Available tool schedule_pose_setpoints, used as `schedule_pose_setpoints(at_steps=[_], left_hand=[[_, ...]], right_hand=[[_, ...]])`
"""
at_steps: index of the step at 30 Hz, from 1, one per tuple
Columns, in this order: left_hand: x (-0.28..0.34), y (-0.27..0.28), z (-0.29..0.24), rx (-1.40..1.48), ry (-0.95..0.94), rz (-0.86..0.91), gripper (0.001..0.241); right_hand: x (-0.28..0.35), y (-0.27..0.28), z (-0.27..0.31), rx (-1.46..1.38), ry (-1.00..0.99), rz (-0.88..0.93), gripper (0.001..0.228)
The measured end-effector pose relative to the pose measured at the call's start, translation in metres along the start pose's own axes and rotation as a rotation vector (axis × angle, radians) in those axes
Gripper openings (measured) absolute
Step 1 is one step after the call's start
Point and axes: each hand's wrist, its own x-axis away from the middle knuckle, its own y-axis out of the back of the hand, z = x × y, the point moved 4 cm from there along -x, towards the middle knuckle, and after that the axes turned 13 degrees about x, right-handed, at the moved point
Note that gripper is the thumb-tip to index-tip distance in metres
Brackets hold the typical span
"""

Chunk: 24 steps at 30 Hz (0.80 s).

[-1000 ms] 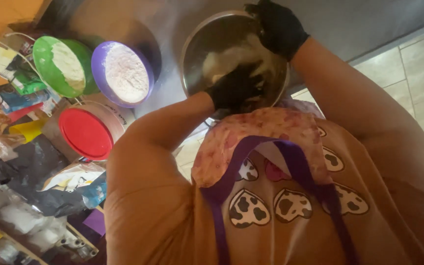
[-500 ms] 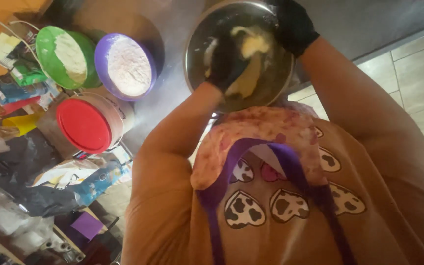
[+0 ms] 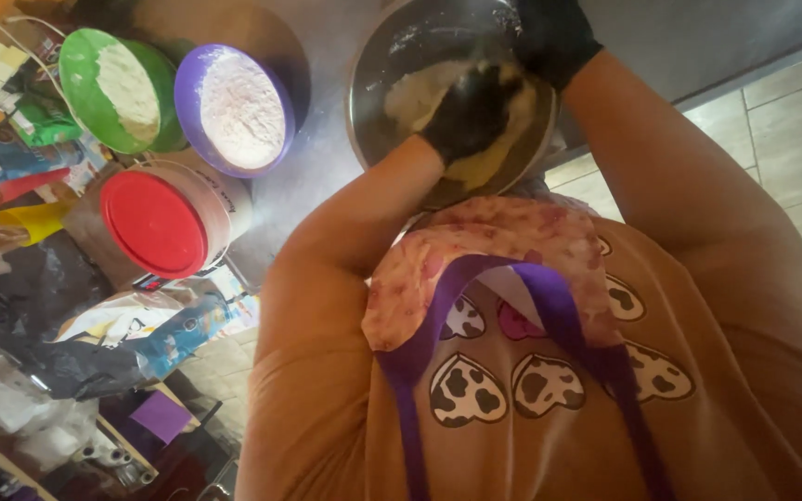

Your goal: Kneading dough in a metal bowl at a bakery kitchen station.

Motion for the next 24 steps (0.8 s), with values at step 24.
schedule_pose_setpoints(at_steps=[24], left_hand=[[0.010, 0.006, 0.041, -0.018, 0.055, 0.385, 0.094]], right_hand=[[-0.013, -0.002, -0.007, 0.013, -0.036, 0.025, 0.039]])
